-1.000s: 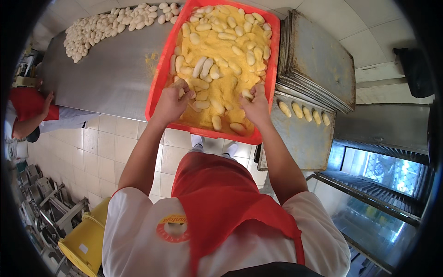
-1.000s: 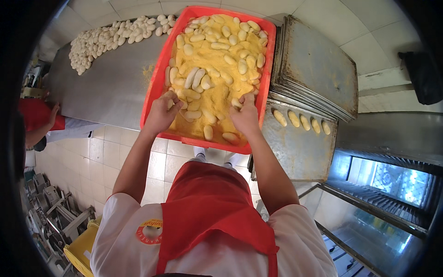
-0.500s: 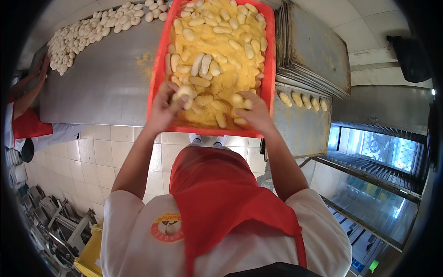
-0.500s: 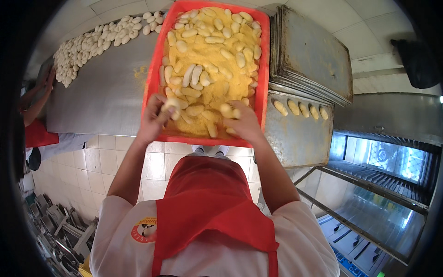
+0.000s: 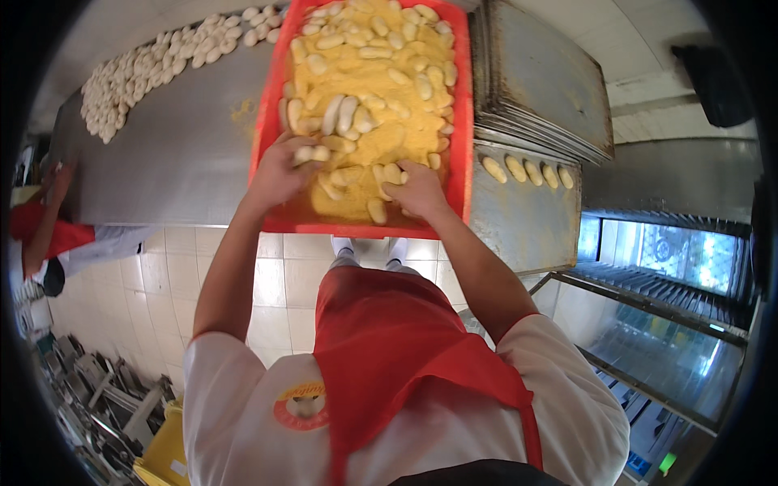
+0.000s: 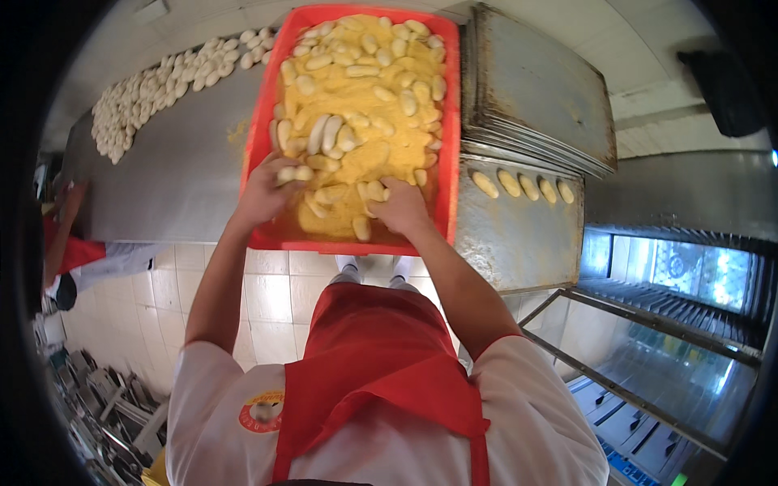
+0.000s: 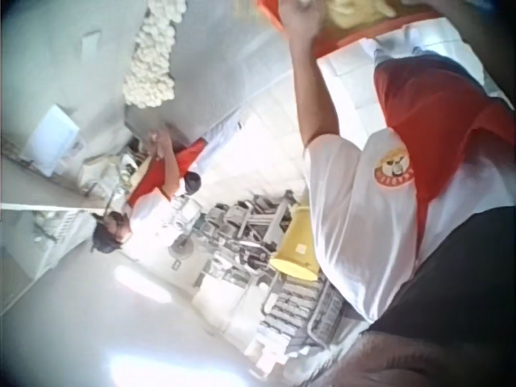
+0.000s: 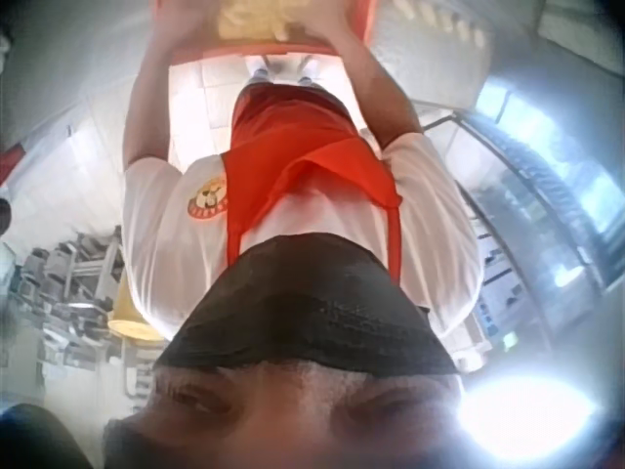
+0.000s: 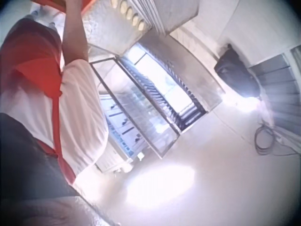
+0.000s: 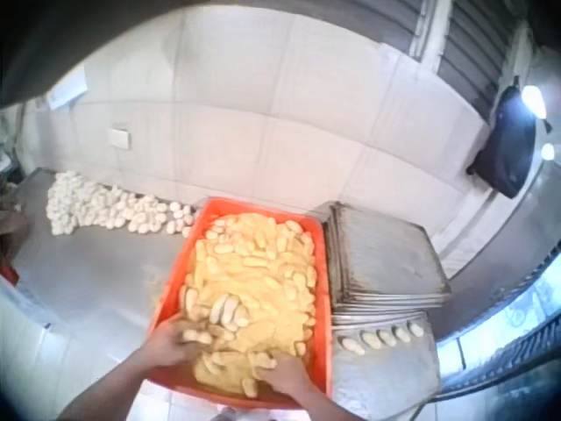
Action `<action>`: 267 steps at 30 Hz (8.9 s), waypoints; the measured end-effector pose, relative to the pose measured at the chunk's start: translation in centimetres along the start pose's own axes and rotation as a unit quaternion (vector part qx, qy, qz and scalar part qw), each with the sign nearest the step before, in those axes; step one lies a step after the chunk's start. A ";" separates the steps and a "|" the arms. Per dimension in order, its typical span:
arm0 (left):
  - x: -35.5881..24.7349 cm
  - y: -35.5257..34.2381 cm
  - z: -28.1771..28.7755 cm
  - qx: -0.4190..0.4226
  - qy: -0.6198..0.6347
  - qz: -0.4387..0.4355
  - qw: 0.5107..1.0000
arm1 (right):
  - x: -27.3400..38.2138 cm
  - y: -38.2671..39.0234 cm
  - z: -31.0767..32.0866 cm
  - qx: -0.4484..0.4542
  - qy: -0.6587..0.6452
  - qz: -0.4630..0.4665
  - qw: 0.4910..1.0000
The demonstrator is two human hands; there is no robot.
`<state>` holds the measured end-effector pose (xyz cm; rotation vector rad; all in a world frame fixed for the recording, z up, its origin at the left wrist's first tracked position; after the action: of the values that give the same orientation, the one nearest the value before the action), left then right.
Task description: The person coats pieces of dough in a bin of cornmeal by hand and arranges them in rows on baking trays, then slides the loaded trays into a tall oven rack.
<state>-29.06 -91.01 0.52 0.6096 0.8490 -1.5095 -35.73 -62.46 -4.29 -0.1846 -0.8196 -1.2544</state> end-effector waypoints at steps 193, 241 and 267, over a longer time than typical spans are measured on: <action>-41.2 5.6 -43.4 0.107 0.545 0.067 0.829 | -44.4 47.5 38.9 -0.317 -0.680 0.118 0.651; -114.0 -45.9 -111.2 0.590 0.550 -0.125 0.578 | -90.5 53.4 130.6 -0.749 -0.367 0.369 0.411; -57.6 -1.6 -78.7 0.245 0.350 0.216 0.878 | -98.6 37.5 64.2 -0.523 -0.522 -0.125 0.662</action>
<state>-31.52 6.52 -0.19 1.6774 0.7756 -1.0735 -38.36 60.84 -10.31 -1.9483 -0.9614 -1.7556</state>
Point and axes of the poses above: each hand's wrist, its own y-axis away from the middle knuckle, its own z-axis out of the back of the hand, x = y × z, the point moved 6 cm from there along -y, towards the middle knuckle, and after that the axes turned 1 degree about -x, right-handed, at the moved point
